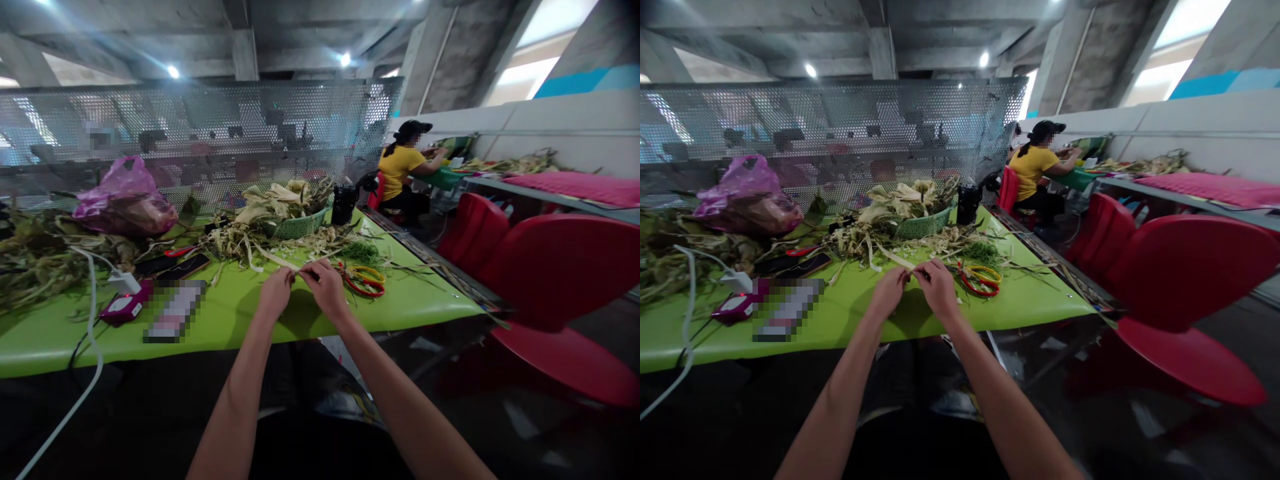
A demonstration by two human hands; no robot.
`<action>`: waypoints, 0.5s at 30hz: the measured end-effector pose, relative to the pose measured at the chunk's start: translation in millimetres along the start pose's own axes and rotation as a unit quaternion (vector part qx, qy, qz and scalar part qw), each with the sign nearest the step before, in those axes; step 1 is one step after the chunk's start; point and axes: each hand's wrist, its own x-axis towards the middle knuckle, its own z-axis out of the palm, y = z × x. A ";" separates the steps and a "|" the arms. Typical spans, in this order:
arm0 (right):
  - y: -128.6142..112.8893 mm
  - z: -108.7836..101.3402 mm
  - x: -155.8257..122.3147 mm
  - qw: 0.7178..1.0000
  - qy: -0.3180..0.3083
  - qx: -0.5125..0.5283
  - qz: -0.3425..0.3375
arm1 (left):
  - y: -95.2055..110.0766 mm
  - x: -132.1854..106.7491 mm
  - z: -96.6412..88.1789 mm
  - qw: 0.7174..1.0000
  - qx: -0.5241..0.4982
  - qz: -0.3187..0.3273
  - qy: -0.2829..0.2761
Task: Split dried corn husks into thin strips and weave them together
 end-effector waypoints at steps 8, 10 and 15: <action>8.6 -4.5 7.9 0.997 -0.072 0.010 -0.009 | -7.4 -6.5 -17.7 0.981 0.010 0.041 -0.187; 13.1 -4.0 9.2 0.994 -0.091 0.052 0.020 | -8.1 -7.6 -24.8 0.964 -0.082 0.006 -0.252; 12.8 -3.8 8.2 0.953 -0.118 0.229 0.158 | -0.4 -13.7 -33.1 0.919 -0.299 -0.088 -0.240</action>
